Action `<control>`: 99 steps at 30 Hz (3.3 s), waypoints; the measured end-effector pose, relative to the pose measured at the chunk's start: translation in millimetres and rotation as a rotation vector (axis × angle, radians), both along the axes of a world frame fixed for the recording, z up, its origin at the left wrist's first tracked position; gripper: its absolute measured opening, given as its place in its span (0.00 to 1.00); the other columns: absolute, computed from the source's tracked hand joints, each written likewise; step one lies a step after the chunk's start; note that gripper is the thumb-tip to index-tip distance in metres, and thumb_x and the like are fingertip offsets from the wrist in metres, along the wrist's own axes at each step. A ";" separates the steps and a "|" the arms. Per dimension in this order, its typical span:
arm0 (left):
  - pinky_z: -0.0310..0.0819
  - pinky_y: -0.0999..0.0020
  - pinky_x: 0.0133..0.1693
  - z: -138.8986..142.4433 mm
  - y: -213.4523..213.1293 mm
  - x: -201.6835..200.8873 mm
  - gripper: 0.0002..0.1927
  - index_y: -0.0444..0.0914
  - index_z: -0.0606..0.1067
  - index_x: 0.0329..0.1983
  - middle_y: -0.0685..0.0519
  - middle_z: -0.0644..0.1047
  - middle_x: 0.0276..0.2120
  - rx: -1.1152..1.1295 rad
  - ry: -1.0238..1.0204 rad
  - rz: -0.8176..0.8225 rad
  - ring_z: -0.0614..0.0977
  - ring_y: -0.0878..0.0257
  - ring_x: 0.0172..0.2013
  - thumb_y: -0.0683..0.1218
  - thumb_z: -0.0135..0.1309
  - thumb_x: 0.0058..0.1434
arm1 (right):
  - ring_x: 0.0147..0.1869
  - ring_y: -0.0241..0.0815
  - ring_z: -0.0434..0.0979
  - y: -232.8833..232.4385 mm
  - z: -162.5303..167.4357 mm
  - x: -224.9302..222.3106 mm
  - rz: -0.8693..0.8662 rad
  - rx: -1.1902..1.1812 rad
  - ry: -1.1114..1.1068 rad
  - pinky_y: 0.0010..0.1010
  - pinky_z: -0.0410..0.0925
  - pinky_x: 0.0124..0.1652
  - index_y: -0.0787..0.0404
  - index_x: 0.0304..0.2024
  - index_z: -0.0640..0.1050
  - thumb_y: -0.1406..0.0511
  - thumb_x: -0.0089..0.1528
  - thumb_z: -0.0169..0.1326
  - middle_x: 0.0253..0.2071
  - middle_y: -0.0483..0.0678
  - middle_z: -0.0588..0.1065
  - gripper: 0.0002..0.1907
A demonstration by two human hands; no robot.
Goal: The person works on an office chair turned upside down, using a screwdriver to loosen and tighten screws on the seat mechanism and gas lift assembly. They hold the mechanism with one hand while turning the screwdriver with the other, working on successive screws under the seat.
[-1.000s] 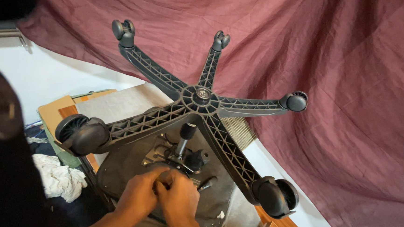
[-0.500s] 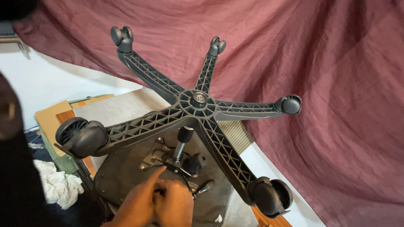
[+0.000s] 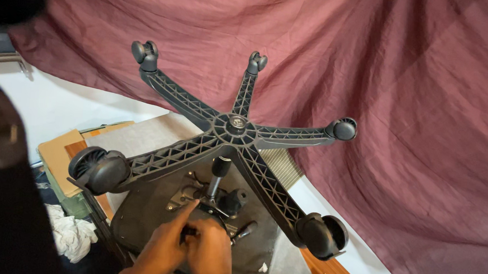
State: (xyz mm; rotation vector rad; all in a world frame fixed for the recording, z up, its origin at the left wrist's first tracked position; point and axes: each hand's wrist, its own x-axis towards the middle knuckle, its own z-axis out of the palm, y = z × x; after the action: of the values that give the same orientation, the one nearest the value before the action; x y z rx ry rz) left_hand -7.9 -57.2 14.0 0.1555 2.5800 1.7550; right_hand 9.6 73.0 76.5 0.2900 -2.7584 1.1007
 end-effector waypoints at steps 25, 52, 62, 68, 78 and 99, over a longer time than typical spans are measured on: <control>0.78 0.59 0.45 6.6 7.8 18.3 0.46 0.49 0.58 0.71 0.42 0.81 0.47 0.076 0.186 0.042 0.84 0.46 0.47 0.37 0.59 0.48 | 0.41 0.52 0.83 -4.4 9.9 14.1 -0.205 0.132 -0.181 0.42 0.71 0.42 0.53 0.35 0.85 0.58 0.52 0.66 0.35 0.51 0.82 0.11; 0.80 0.60 0.42 -0.3 -1.2 9.9 0.31 0.42 0.73 0.58 0.44 0.85 0.37 0.147 0.120 -0.066 0.89 0.51 0.40 0.33 0.55 0.47 | 0.41 0.58 0.81 3.1 4.3 8.3 -0.005 -0.013 -0.005 0.45 0.72 0.42 0.61 0.35 0.83 0.68 0.49 0.63 0.36 0.56 0.80 0.11; 0.79 0.60 0.40 6.1 11.4 13.5 0.18 0.41 0.82 0.45 0.47 0.84 0.39 -0.091 0.015 0.092 0.87 0.50 0.39 0.38 0.61 0.49 | 0.37 0.60 0.81 8.8 1.8 -3.2 -0.143 0.160 -0.173 0.45 0.72 0.38 0.65 0.30 0.81 0.59 0.54 0.67 0.29 0.59 0.78 0.14; 0.80 0.62 0.39 9.2 8.0 10.3 0.15 0.40 0.82 0.45 0.45 0.85 0.38 -0.088 0.045 0.057 0.88 0.51 0.39 0.40 0.59 0.53 | 0.37 0.59 0.82 3.6 6.2 4.9 -0.145 0.127 -0.154 0.46 0.72 0.38 0.65 0.29 0.81 0.59 0.53 0.68 0.31 0.58 0.79 0.16; 0.80 0.59 0.39 2.3 14.6 14.3 0.24 0.40 0.79 0.53 0.41 0.84 0.36 -0.063 0.090 -0.005 0.87 0.47 0.39 0.41 0.61 0.50 | 0.42 0.59 0.82 3.1 3.7 2.8 -0.165 0.188 -0.199 0.45 0.72 0.43 0.60 0.35 0.82 0.61 0.56 0.62 0.33 0.58 0.80 0.10; 0.78 0.56 0.40 -13.1 11.9 7.9 0.39 0.42 0.67 0.68 0.40 0.84 0.35 -0.084 -0.007 -0.006 0.86 0.45 0.38 0.40 0.60 0.49 | 0.42 0.56 0.82 -0.1 21.2 -3.1 -0.099 0.168 -0.273 0.42 0.73 0.45 0.54 0.39 0.86 0.66 0.56 0.60 0.34 0.56 0.81 0.10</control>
State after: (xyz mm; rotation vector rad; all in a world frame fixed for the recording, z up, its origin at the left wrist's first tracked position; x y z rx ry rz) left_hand 0.1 -45.3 0.9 0.1555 2.6397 1.6380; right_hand 6.5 72.9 97.7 0.0213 -3.0730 0.9494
